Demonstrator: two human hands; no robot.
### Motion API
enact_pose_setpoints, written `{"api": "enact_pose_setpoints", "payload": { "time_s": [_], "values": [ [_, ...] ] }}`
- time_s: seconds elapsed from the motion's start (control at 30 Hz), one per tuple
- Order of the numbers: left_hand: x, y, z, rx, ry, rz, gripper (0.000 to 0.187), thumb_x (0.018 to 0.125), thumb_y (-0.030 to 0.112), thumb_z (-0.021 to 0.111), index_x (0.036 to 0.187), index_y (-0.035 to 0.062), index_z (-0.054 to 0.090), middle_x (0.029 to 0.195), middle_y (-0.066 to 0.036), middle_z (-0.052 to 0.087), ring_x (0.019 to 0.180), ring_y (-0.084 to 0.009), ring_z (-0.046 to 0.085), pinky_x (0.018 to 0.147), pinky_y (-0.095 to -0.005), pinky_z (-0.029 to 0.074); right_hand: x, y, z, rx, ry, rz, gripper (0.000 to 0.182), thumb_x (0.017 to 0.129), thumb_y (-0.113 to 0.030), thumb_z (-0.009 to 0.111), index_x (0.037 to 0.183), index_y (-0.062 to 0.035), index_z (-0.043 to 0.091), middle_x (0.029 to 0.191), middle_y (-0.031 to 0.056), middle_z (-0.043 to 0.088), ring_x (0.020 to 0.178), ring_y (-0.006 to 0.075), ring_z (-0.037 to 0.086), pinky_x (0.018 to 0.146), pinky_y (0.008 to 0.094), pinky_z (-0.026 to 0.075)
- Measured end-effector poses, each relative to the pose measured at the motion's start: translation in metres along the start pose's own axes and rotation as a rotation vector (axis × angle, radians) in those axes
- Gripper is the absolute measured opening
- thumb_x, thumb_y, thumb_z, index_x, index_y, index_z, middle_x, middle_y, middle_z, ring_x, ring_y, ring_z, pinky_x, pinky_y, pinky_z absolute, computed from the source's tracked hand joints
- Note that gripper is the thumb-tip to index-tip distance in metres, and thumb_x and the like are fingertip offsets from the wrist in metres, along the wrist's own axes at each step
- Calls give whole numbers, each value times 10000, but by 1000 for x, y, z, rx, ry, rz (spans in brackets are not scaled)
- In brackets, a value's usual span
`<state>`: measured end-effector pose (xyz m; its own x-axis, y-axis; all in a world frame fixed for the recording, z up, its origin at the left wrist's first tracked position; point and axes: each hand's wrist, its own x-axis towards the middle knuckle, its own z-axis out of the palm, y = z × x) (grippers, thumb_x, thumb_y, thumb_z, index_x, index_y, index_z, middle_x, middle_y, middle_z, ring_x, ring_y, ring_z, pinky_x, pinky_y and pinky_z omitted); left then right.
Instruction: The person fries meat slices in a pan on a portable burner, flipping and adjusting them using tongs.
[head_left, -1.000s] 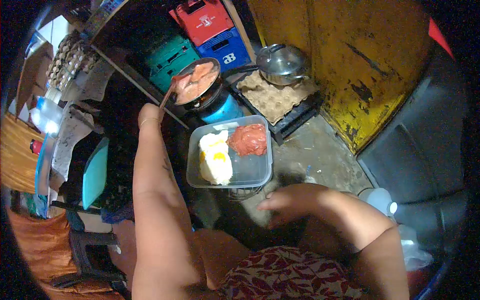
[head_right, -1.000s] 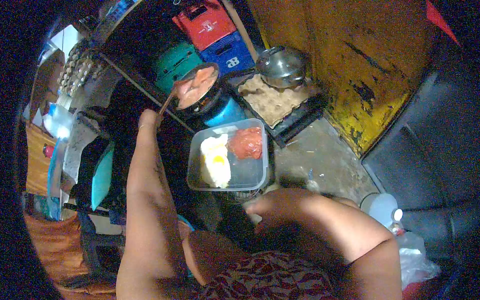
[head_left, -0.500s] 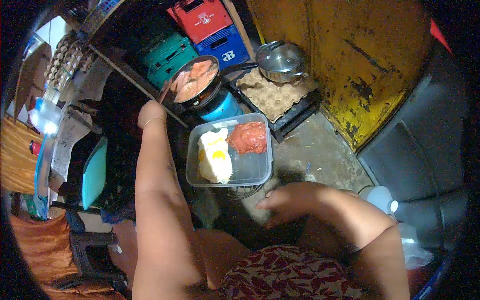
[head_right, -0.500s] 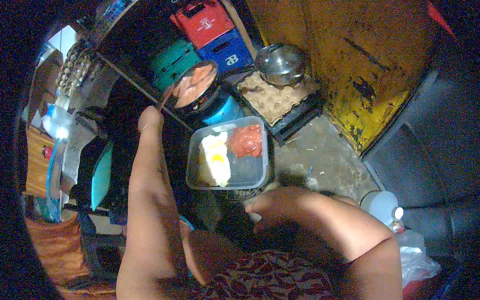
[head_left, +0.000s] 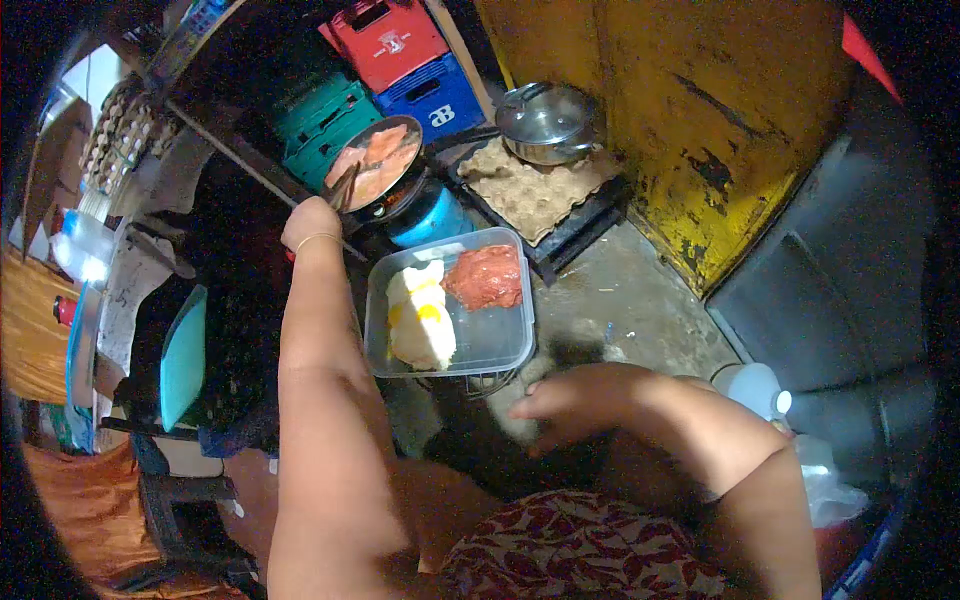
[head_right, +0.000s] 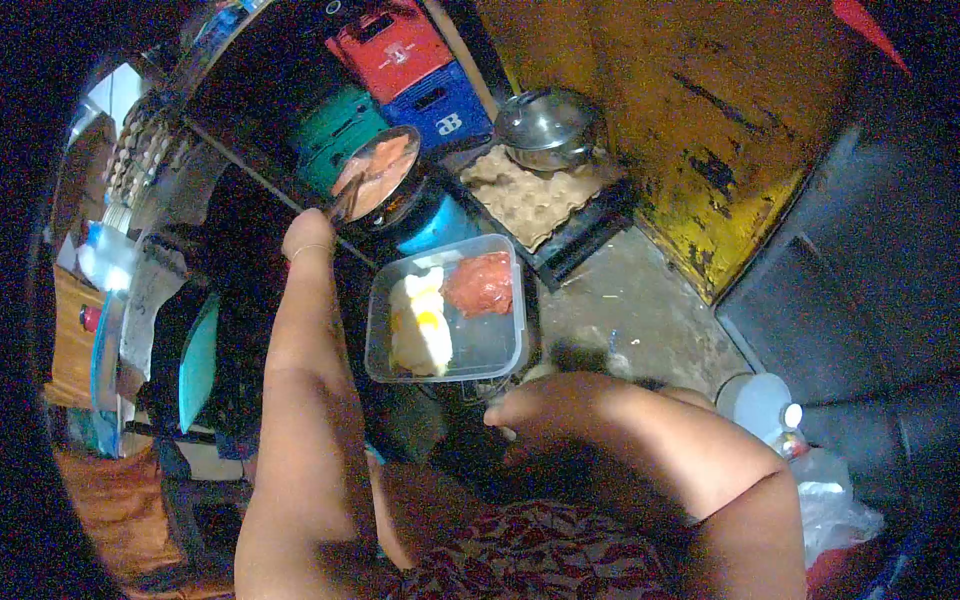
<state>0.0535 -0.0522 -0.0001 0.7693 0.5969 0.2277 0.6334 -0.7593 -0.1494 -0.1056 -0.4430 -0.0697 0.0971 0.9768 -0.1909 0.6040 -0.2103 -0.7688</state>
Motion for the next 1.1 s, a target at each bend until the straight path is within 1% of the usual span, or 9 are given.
{"api": "enact_pose_setpoints", "payload": {
  "time_s": [0.07, 0.27, 0.33, 0.43, 0.53, 0.67, 0.73, 0.83, 1.1],
  "values": [
    [-1, 0, 0, -4, -3, -9, 293, 937, 152, 485, 1076, 74, 732, 1154, -162, 694, 1075, -337, 673, 875, -468, 544, 1, 3, 2, 1, -28, 4, 494, 885, -398, 670, 1238, -73, 558, 1102, 204, 630, 1060, 385, 603, 874, 432, 500],
    [-27, -19, -20, 13, -16, 1, 287, 933, 143, 489, 1080, 84, 729, 1172, -175, 681, 1078, -346, 667, 863, -478, 548, 2, 14, 13, 373, 29, 83, 556, 908, -429, 643, 1310, -61, 533, 1171, 235, 624, 1100, 385, 595, 930, 415, 483],
    [-33, -31, -23, 3, 22, 3, 265, 918, 116, 511, 1087, 84, 712, 1150, -169, 686, 1062, -348, 668, 853, -478, 551, 4, 8, 1, -25, -53, -81, 628, 907, -470, 628, 1341, -33, 509, 1192, 242, 616, 1113, 376, 596, 947, 418, 478],
    [-47, -49, -37, 54, 57, 66, 252, 889, 92, 545, 1093, 90, 693, 1115, -159, 692, 1041, -347, 669, 846, -478, 551, -3, 1, 7, -57, 19, -58, 681, 903, -501, 616, 1355, -8, 489, 1212, 234, 612, 1121, 380, 594, 957, 428, 475],
    [-54, -65, -51, 82, 69, 138, 263, 866, 83, 564, 1101, 90, 683, 1103, -159, 689, 1033, -352, 664, 846, -486, 547, 2, 4, 12, -105, -34, -39, 700, 899, -505, 618, 1379, -16, 473, 1235, 243, 601, 1138, 393, 584, 978, 443, 463],
    [-65, -67, -71, 120, 99, 230, 257, 849, 76, 573, 1074, 91, 696, 1088, -151, 698, 1012, -360, 671, 833, -497, 550, 5, 7, 23, -107, 66, -146, 728, 889, -509, 627, 1402, -22, 453, 1260, 252, 588, 1178, 400, 561, 1011, 447, 445],
    [-71, -57, -81, 150, 44, 252, 236, 846, 62, 565, 1024, 69, 720, 1066, -166, 706, 980, -368, 683, 815, -490, 559, 7, -16, 11, -167, -99, 64, 752, 878, -512, 637, 1420, -30, 438, 1302, 260, 564, 1220, 397, 538, 1045, 444, 424],
    [-76, -44, -88, 210, 44, 267, 237, 845, 63, 561, 1001, 50, 739, 1071, -190, 705, 970, -370, 692, 809, -475, 567, 17, -15, 15, -193, -185, 126, 762, 874, -514, 639, 1437, -47, 426, 1350, 256, 533, 1239, 394, 529, 1058, 448, 413],
    [-71, -19, -99, 207, -19, 247, 268, 859, 89, 545, 1039, 50, 741, 1114, -188, 697, 1018, -370, 683, 834, -488, 556, 9, -18, 12, -206, -138, 149, 761, 872, -517, 638, 1453, -80, 411, 1358, 237, 536, 1241, 392, 529, 1061, 450, 411]
  ]
}}
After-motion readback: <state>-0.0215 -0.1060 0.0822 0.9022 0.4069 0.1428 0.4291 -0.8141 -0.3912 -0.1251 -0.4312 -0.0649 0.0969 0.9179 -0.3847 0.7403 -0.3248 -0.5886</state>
